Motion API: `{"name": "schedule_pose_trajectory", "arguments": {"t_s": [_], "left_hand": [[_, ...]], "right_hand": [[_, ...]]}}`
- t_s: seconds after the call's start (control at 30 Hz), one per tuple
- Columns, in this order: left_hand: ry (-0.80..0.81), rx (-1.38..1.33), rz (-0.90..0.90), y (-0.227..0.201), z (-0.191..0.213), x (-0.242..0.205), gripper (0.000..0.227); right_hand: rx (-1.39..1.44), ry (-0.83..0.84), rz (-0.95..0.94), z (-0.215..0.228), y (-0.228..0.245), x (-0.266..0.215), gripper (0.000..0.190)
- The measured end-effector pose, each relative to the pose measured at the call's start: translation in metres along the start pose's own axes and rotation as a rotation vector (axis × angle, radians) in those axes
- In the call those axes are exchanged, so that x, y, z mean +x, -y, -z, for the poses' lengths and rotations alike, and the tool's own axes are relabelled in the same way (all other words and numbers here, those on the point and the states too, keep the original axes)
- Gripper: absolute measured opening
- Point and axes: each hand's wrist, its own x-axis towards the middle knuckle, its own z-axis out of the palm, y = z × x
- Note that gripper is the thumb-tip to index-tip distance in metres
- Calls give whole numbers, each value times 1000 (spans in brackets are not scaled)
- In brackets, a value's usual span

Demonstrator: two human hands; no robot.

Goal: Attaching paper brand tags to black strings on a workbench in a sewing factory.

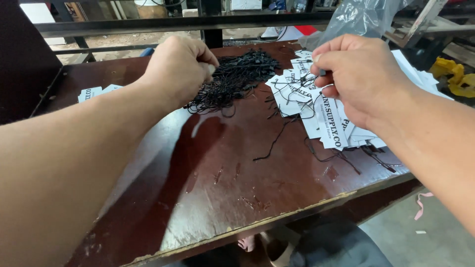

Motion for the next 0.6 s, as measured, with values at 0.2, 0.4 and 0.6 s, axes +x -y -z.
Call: {"name": "schedule_pose_trajectory", "arguments": {"t_s": [0.2,0.4,0.6], "left_hand": [[-152,227,1,6,6,-4,25],[-30,-20,253,-39,22,-40,23],[2,-177,301,-51,19,-56,18]], "right_hand": [[-3,80,56,-8,1,-14,13],[-17,172,-2,-28,-3,-32,6],[31,235,-29,-43,1,-48,8]]}}
